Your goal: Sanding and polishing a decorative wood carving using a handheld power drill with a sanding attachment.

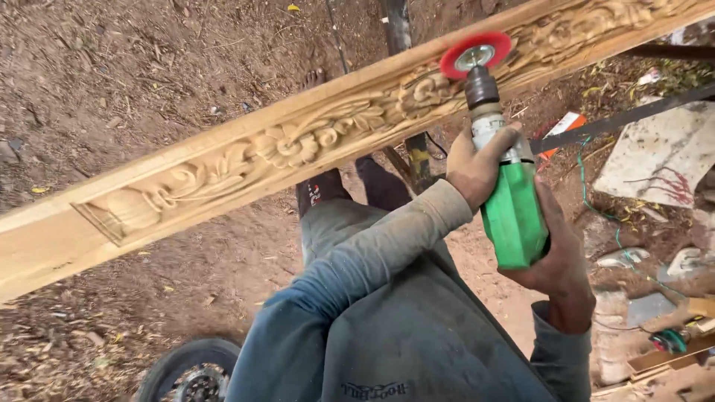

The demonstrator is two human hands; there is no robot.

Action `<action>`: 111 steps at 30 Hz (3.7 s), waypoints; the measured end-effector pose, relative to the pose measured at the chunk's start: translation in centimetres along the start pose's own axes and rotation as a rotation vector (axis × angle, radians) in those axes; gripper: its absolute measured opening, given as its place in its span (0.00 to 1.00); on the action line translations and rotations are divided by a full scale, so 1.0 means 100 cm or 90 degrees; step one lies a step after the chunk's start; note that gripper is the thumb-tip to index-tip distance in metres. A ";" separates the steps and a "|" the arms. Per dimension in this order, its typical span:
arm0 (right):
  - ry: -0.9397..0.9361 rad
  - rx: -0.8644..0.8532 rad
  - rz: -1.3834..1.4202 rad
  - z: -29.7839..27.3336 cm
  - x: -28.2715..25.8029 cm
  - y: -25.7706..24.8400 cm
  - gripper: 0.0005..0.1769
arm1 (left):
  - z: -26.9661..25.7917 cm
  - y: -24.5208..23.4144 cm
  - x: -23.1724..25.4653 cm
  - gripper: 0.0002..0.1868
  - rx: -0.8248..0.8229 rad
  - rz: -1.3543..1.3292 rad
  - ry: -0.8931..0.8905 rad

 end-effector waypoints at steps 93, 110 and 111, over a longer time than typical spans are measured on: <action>-0.151 0.033 0.246 0.008 0.178 -0.039 0.65 | 0.082 0.075 -0.069 0.40 0.150 0.313 0.038; -0.249 -0.086 0.374 0.012 0.216 -0.075 0.64 | 0.092 0.093 -0.089 0.47 0.220 0.321 0.078; -0.257 -0.091 0.322 0.010 0.220 -0.074 0.65 | 0.089 0.093 -0.089 0.48 0.221 0.301 0.094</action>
Point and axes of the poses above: each hand's wrist, its own z-axis towards the middle knuckle, its own y-axis out of the palm, x = y × z, the point moved 7 cm from there along z, towards the middle knuckle, and after that the axes turned 12 degrees about -x, right-handed, at the moved point
